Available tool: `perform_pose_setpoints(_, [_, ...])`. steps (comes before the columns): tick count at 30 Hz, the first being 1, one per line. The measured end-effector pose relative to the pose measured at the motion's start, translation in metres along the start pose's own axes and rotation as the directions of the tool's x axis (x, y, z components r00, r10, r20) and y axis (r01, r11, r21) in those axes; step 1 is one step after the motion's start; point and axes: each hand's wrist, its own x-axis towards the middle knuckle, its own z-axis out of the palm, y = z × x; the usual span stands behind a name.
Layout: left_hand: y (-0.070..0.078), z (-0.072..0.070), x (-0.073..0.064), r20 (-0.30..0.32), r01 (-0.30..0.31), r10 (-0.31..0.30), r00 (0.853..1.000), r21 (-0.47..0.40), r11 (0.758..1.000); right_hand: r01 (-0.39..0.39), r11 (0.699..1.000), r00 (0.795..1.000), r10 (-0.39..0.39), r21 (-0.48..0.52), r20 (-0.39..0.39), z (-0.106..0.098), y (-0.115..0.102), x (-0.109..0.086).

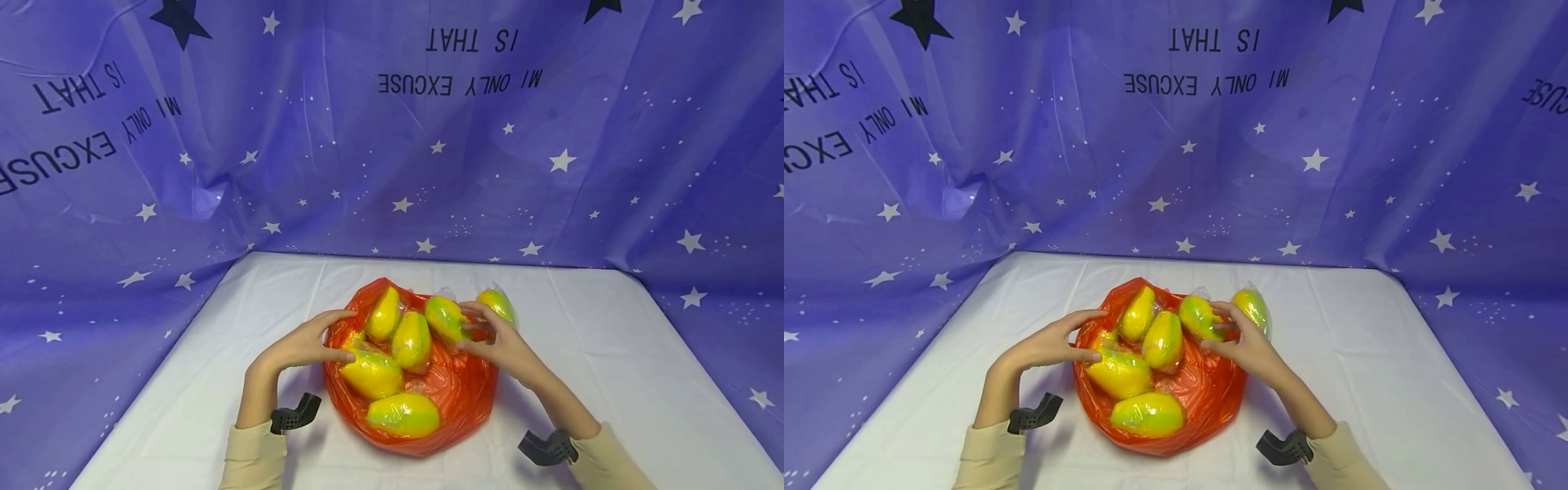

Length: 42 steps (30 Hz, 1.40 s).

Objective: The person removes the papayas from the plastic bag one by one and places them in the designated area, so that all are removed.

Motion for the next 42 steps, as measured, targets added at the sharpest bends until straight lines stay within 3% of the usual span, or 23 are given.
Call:
perform_pose_setpoints(16, [0.002, 0.0, 0.0, -0.001, 0.007, -0.007, 1.0, -0.013, 1.0, -0.016, 0.999, 0.994, 0.021, -0.048, 0.112, 0.033, -0.001, 0.012])
perform_pose_setpoints(24, [0.0, 0.0, 0.0, 0.005, 0.001, -0.001, 1.0, -0.026, 1.0, -0.025, 0.996, 0.994, 0.034, -0.087, 0.104, 0.044, -0.002, 0.016])
perform_pose_setpoints(34, [0.0, 0.0, 0.001, 0.008, -0.007, 0.007, 1.0, -0.024, 1.0, -0.082, 0.995, 0.995, 0.085, -0.061, 0.045, 0.059, -0.001, 0.022])
perform_pose_setpoints(42, [0.0, 0.001, 0.001, 0.006, -0.009, 0.009, 1.0, -0.022, 1.0, -0.068, 0.992, 0.998, 0.07, -0.106, 0.011, 0.067, 0.0, 0.025])
